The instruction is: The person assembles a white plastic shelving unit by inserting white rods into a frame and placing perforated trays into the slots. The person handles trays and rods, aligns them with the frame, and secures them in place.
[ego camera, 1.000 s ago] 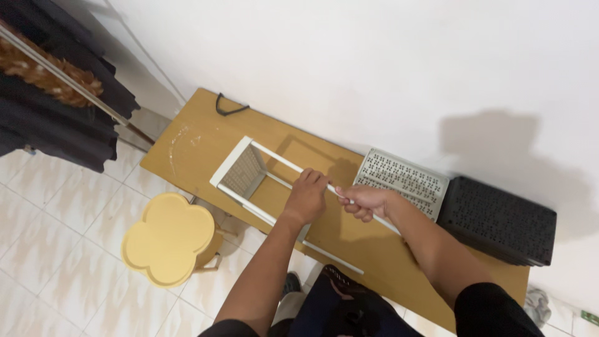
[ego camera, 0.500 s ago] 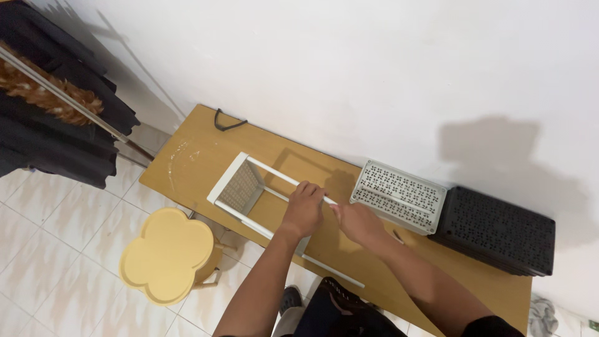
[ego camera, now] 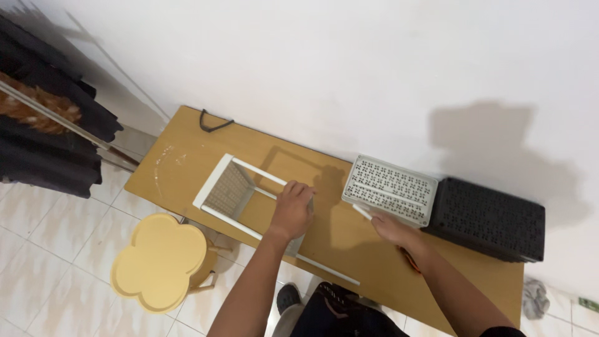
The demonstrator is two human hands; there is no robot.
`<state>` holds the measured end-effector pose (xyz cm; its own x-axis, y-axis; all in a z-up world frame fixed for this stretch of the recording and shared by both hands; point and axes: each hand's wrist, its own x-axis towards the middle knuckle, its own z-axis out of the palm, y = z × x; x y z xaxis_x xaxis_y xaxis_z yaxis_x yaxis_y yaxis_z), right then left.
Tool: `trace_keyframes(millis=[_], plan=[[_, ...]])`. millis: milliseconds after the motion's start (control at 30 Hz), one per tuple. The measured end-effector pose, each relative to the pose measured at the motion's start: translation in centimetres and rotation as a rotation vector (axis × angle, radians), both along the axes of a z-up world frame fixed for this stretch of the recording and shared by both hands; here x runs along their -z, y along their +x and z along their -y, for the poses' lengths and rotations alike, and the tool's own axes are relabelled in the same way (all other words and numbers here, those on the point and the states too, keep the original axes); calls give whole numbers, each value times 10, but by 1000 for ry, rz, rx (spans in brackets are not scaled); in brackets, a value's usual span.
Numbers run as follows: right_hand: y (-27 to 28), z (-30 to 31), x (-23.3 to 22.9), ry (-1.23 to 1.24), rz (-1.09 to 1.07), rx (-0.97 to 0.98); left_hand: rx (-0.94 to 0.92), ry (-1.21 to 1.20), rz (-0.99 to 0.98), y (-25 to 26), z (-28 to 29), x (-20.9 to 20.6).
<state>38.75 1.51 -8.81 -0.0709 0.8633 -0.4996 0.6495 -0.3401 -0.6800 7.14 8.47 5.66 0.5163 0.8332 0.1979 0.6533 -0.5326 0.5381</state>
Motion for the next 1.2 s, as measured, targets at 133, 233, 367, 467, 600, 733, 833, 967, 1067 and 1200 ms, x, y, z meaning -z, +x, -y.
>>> trace_keyframes(millis=[133, 233, 367, 467, 600, 733, 833, 967, 1067, 1200], plan=[[10, 9, -8, 241, 364, -16, 2, -33, -19, 0, 1, -8], [9, 4, -19, 400, 523, -22, -13, -46, -36, 3, 1, -14], [10, -7, -20, 484, 555, -3, -20, -18, -33, 3, 4, -17], [13, -13, -8, 504, 596, -26, -3, 31, 2, 3, 5, -16], [13, -22, 10, 442, 651, -27, -22, -20, -34, 3, 3, -16], [7, -18, 18, 653, 606, -12, -26, -31, -33, 2, 5, -17], [-8, -8, 20, 880, 546, -23, -31, -52, -40, 3, 4, -16], [-34, 14, 22, 792, 283, -114, -23, -40, -7, 2, 5, -16], [-56, 34, 23, 686, 127, -157, -28, 161, 66, 1, 10, -18], [-83, 54, 22, 330, -59, -56, -193, 92, -15, 1, 17, -19]])
